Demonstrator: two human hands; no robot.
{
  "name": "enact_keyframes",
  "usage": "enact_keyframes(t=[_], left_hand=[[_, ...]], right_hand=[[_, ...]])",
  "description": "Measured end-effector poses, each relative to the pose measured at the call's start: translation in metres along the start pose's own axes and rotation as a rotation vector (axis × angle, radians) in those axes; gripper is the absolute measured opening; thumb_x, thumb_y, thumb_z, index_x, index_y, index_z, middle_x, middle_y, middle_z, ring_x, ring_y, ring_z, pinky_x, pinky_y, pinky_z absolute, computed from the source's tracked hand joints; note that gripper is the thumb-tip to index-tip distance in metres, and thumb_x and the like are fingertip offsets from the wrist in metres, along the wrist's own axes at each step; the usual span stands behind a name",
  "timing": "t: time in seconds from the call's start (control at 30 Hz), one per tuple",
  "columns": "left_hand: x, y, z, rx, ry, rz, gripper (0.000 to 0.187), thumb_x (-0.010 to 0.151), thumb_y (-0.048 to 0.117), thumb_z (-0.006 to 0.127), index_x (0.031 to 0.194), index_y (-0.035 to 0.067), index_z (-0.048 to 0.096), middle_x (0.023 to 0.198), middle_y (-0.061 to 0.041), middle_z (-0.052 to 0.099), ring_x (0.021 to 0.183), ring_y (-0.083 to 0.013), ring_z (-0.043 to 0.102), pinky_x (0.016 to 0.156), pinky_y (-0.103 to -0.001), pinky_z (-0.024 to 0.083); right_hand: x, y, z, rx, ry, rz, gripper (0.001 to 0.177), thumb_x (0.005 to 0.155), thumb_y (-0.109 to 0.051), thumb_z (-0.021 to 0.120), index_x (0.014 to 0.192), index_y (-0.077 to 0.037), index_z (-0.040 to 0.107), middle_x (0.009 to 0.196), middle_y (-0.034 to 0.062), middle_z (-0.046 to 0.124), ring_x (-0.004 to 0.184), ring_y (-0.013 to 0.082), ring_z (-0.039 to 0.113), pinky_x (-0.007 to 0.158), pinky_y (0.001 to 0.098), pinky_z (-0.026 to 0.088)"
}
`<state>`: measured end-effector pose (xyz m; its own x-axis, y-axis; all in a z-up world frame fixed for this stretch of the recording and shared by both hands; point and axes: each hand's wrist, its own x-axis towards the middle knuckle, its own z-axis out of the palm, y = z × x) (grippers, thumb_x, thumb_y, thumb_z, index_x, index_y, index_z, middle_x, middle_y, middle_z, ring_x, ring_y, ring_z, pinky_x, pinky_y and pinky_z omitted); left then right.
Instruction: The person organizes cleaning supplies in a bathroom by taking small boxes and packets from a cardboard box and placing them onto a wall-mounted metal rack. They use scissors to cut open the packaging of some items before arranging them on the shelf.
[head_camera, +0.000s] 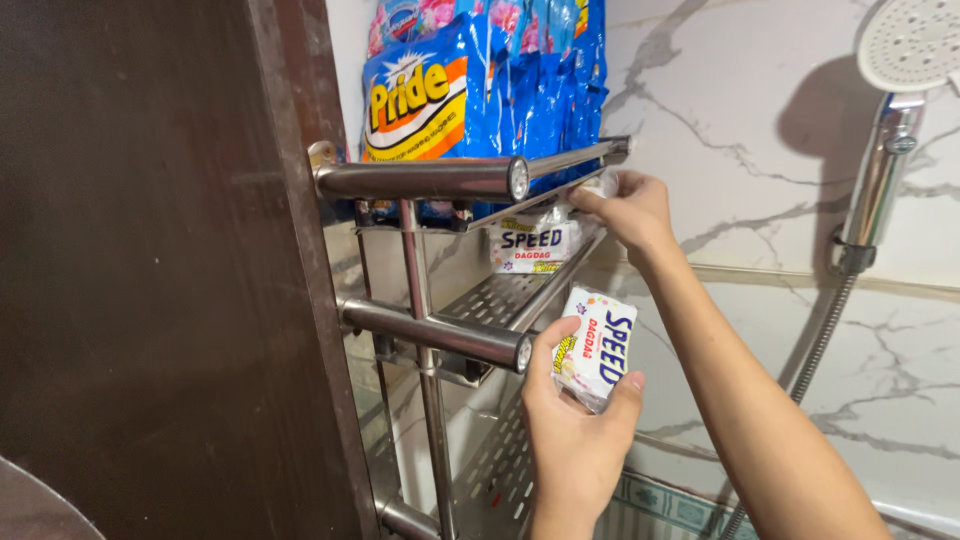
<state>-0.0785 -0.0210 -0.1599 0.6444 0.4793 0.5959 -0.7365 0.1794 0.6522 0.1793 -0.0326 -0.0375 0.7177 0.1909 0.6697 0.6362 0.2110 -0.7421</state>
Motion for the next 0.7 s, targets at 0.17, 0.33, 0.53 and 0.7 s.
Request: enact_keyframes(t=[0.17, 0.33, 0.53, 0.7], left_hand=[[-0.003, -0.001, -0.003, -0.040, 0.002, -0.009, 0.059, 0.080, -0.015, 0.070, 0.134, 0.000, 0.051, 0.107, -0.012, 0.069, 0.089, -0.0128, 0.065, 0.079, -0.028, 0.057], [-0.007, 0.000, -0.004, -0.069, 0.006, 0.005, 0.061, 0.079, -0.016, 0.068, 0.134, 0.001, 0.050, 0.112, -0.012, 0.068, 0.095, -0.0120, 0.065, 0.084, -0.027, 0.056], [-0.012, 0.001, 0.001, -0.053, -0.007, 0.009, 0.058, 0.082, -0.014, 0.069, 0.135, 0.000, 0.050, 0.111, -0.013, 0.068, 0.094, -0.0137, 0.065, 0.083, -0.028, 0.056], [-0.013, 0.000, 0.005, -0.073, -0.010, 0.000, 0.059, 0.080, -0.015, 0.069, 0.134, 0.000, 0.050, 0.112, -0.011, 0.068, 0.096, -0.0127, 0.065, 0.084, -0.027, 0.056]], right_hand=[[0.029, 0.019, 0.016, -0.492, 0.327, -0.231, 0.066, 0.056, -0.028, 0.100, 0.102, 0.006, 0.070, 0.084, 0.0148, 0.074, 0.072, 0.0187, 0.070, 0.068, 0.0329, 0.055], [0.044, 0.028, 0.013, -0.382, 0.257, 0.064, 0.040, 0.059, -0.028, 0.090, 0.086, -0.002, 0.076, 0.082, 0.0107, 0.076, 0.070, 0.0169, 0.071, 0.068, 0.0323, 0.056], [0.043, 0.035, 0.010, -0.405, 0.272, -0.002, 0.040, 0.059, -0.031, 0.091, 0.080, -0.002, 0.075, 0.079, 0.0105, 0.076, 0.072, 0.0188, 0.072, 0.070, 0.0338, 0.057], [0.034, 0.028, 0.010, -0.560, 0.355, -0.163, 0.061, 0.057, -0.047, 0.099, 0.079, 0.003, 0.072, 0.078, 0.0164, 0.074, 0.073, 0.0244, 0.073, 0.073, 0.0378, 0.056]])
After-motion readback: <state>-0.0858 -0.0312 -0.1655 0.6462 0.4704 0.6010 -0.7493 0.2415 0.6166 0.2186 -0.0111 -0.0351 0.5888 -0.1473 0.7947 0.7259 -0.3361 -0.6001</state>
